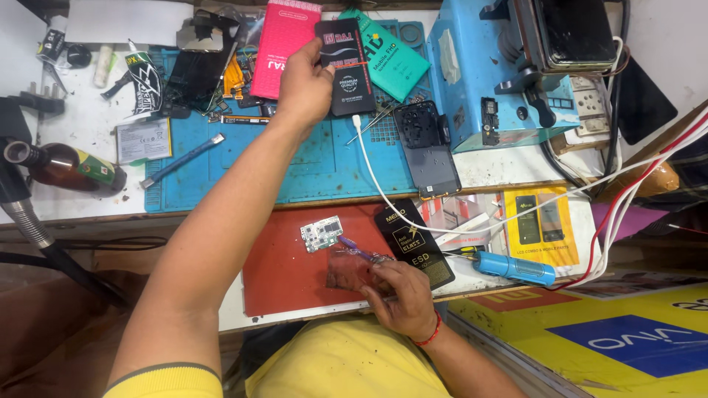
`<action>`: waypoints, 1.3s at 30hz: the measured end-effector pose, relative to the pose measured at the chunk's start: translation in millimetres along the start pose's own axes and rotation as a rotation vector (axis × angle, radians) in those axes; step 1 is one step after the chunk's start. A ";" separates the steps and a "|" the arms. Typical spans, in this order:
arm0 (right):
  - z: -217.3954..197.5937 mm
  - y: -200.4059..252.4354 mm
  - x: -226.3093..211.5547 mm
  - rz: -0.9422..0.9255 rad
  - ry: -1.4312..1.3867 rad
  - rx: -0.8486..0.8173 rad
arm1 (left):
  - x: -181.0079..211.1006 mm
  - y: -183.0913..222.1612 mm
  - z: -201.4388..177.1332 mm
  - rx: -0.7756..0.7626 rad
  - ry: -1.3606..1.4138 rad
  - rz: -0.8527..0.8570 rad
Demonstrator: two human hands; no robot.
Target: The person handles a disassembled smartphone, inspecting the internal components and the back cover. They use a toothbrush to clean the edges of the red back cover and a metal tool to pry at the seams. The person also applies a liquid from a bottle to the device's edges.
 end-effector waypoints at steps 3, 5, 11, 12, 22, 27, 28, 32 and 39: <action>0.0 -0.1 -0.2 0.022 0.001 -0.011 | -7.2 -7.6 -3.1 -0.076 0.110 -0.002; 0.5 -0.2 -0.6 0.019 0.007 -0.001 | -7.5 -10.7 -2.7 -0.096 0.136 -0.010; 1.1 2.3 -0.6 0.038 0.006 0.017 | 6.0 1.3 2.2 -0.120 0.066 0.061; 1.4 2.6 0.0 0.041 0.005 0.016 | 11.7 5.3 3.3 -0.070 -0.070 0.035; 2.5 3.6 -1.6 0.019 0.023 0.060 | 39.3 11.9 18.3 0.204 -0.565 0.293; 4.3 8.5 2.7 0.067 -0.013 0.003 | 16.7 14.2 5.4 0.083 0.120 -0.103; 3.7 9.7 2.1 0.059 -0.010 0.006 | 12.7 16.9 0.2 0.068 0.223 -0.113; 3.8 5.9 0.8 0.028 -0.001 0.032 | 11.3 29.2 -31.9 -0.029 0.449 0.003; 5.3 4.9 0.4 0.036 -0.009 0.022 | 31.7 69.2 -55.8 -0.154 0.777 0.114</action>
Point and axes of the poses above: each hand's wrist, its own y-axis away from the middle knuckle, its own z-axis out of the palm, x = y × z, the point moved 2 cm from there along -y, towards the middle knuckle, and after that the axes turned 10 degrees about y, right-handed, at the moved point
